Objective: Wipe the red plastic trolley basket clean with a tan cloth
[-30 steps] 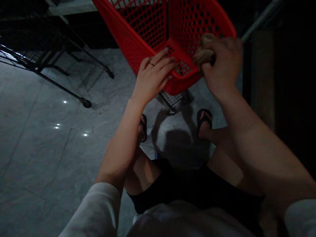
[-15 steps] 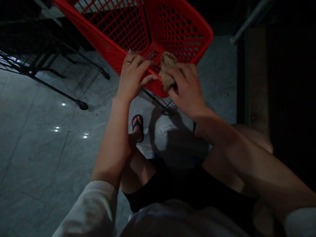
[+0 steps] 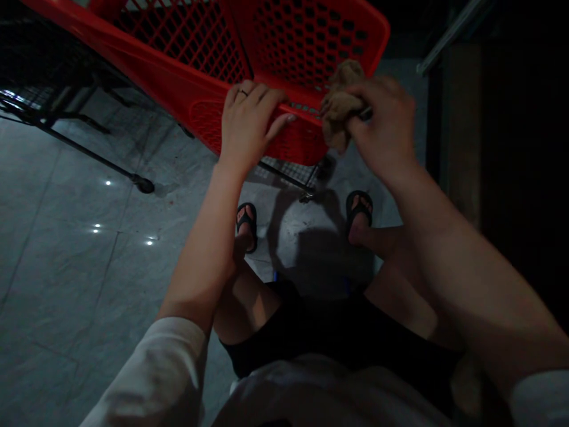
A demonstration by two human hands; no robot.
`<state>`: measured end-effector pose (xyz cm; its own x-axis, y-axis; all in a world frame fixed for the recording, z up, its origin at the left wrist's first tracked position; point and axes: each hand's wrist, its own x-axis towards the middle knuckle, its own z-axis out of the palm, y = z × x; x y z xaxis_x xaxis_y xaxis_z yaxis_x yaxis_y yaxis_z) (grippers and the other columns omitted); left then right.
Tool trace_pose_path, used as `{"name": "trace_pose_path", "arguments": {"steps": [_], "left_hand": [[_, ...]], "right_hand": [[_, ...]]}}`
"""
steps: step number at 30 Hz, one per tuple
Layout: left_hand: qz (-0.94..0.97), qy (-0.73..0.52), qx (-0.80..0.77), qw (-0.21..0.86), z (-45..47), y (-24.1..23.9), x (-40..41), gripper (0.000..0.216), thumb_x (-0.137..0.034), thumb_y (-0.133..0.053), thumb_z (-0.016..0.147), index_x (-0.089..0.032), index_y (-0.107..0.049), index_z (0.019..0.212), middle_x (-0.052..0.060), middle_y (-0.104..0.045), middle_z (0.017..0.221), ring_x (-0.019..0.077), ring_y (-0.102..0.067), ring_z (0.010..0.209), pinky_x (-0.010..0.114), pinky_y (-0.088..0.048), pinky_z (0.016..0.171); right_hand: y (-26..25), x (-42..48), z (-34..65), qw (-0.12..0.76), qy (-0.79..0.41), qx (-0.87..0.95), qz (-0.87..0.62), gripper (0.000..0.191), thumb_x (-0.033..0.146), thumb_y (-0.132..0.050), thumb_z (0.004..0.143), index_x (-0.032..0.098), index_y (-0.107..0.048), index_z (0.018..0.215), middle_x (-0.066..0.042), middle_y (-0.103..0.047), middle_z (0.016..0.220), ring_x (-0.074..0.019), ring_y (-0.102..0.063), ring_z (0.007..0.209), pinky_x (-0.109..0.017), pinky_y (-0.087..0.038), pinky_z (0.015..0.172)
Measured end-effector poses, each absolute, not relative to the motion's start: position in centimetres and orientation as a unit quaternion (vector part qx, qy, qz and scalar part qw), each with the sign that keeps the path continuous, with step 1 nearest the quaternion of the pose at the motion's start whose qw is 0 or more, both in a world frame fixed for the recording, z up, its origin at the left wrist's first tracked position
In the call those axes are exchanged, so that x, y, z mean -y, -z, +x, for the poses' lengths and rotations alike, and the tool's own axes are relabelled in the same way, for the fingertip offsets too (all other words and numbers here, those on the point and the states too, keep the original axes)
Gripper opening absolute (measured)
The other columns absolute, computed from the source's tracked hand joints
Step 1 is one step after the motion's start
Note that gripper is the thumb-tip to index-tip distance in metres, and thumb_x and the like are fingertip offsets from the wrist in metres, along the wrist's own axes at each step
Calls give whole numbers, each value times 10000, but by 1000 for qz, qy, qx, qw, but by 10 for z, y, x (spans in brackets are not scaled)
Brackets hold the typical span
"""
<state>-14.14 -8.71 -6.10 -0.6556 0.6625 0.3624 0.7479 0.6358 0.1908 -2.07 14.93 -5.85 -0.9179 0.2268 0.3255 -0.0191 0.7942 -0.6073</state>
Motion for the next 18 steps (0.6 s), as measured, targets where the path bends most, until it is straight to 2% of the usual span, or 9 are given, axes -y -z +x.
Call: {"name": "trace_pose_path", "arguments": {"steps": [2, 5, 9, 12, 16, 18], "left_hand": [[-378, 155, 898, 164, -151, 64, 95, 630, -713, -255, 1115, -327, -689, 1359, 74, -716, 1371, 306, -533, 1337, 540, -413, 1212], [-310, 122, 924, 189, -156, 67, 101, 580, -723, -312, 1110, -328, -700, 1286, 55, -709, 1288, 285, -504, 1284, 562, -393, 1206], [-288, 102, 937, 168, -142, 60, 101, 409, -645, -423, 1116, -402, -739, 1204, 64, -711, 1275, 347, -528, 1275, 587, -373, 1192], [-279, 105, 942, 154, -131, 50, 102, 393, -623, -479, 1095, -385, -775, 1193, 82, -719, 1276, 381, -532, 1299, 596, -357, 1186], [-259, 139, 948, 120, -124, 46, 100, 384, -674, -463, 1065, -484, -789, 1133, 67, -717, 1312, 418, -497, 1343, 576, -309, 1207], [-242, 142, 952, 122, -124, 47, 97, 357, -647, -491, 1068, -460, -785, 1143, 63, -709, 1326, 407, -476, 1353, 565, -290, 1221]], "right_hand": [[62, -154, -22, 208, -321, 922, -59, 426, 71, -602, 854, 340, -701, 1169, -66, -704, 1336, -303, -607, 1328, -520, -471, 1206], [69, -146, -19, 230, -318, 918, -62, 416, 78, -587, 887, 360, -682, 1177, -47, -693, 1378, -296, -576, 1365, -522, -431, 1241], [80, -129, -15, 268, -293, 916, -62, 366, 115, -605, 917, 307, -710, 1211, -62, -721, 1340, -287, -597, 1314, -520, -451, 1210], [85, -116, -14, 303, -266, 915, -31, 404, 110, -627, 920, 300, -734, 1260, -67, -721, 1322, -288, -611, 1280, -505, -487, 1154], [82, -101, -19, 311, -230, 922, 17, 448, 58, -675, 915, 238, -754, 1318, -100, -702, 1392, -277, -621, 1287, -461, -493, 1124], [78, -96, -22, 312, -222, 923, 18, 426, 36, -692, 915, 194, -768, 1303, -118, -711, 1386, -271, -631, 1265, -443, -494, 1116]]}}
